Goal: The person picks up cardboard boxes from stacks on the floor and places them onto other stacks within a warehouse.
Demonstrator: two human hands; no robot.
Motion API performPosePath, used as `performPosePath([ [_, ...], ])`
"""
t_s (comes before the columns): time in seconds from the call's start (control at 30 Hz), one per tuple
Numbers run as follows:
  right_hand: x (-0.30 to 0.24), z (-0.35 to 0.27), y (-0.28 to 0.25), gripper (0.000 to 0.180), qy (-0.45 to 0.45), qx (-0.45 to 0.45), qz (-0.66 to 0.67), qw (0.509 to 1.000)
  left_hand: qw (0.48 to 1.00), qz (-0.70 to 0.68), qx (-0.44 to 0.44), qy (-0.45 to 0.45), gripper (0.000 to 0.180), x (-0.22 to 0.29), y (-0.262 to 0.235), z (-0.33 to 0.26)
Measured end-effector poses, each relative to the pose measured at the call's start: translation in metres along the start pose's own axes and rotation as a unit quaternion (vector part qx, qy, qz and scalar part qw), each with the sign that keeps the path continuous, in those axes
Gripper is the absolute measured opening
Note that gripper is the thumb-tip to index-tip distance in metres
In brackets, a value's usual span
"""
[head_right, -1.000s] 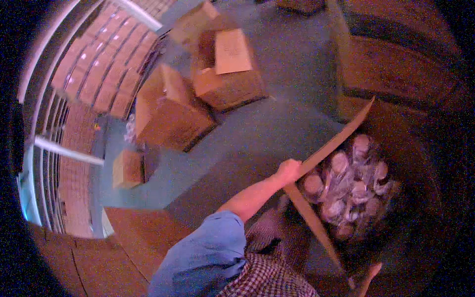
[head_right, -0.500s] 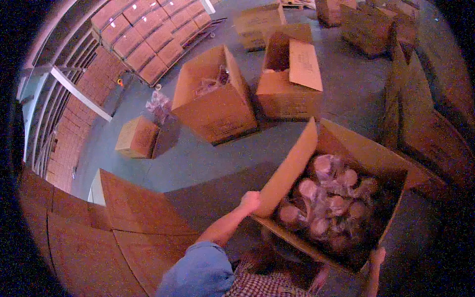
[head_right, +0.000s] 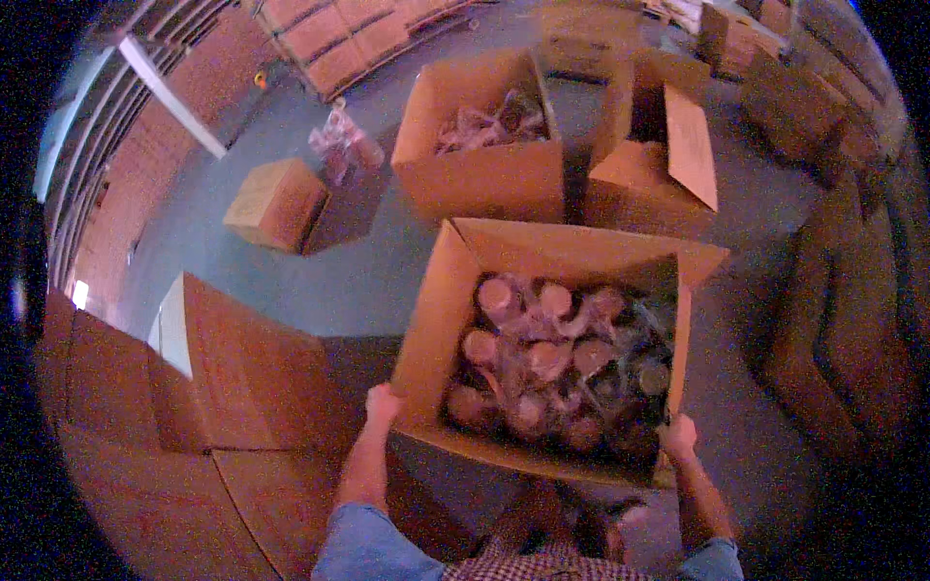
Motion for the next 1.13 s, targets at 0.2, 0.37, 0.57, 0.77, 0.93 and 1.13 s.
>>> performPosePath([
  [0.2,-0.099,0.023,0.030,0.031,-0.090,-0.020,0.031,0.995,0.985,-0.131,0.054,-0.101,0.021,-0.053,-0.004,-0.011],
  [0.37,-0.076,0.058,0.029,0.034,-0.232,-0.007,-0.027,0.972,0.981,-0.063,0.143,-0.115,0.023,-0.012,-0.040,-0.035],
  [0.57,-0.119,0.031,-0.001,0.035,-0.221,-0.172,0.383,0.881,0.934,-0.321,0.156,-0.014,0.034,0.097,-0.066,-0.129],
  [0.77,-0.236,-0.123,0.037,0.038,-0.344,-0.398,0.279,0.803,0.850,-0.475,0.204,0.104,0.035,0.212,-0.056,-0.200],
  [0.93,-0.290,-0.144,0.092,0.044,-0.340,-0.531,0.388,0.672,0.814,-0.572,0.105,-0.002,0.028,0.146,-0.080,-0.169],
  [1.13,-0.350,-0.144,0.099,0.040,-0.269,-0.534,0.366,0.713,0.742,-0.469,0.393,-0.272,0.012,-0.138,-0.207,-0.130],
])
Point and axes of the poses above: each hand's wrist, its own z-axis towards the middle knuckle, its own y-axis out of the palm, x = y × z, the point moved 3 cm from there along z, towards the middle knuckle, and after that the axes turned 7 degrees about z, right-handed, at the moved point
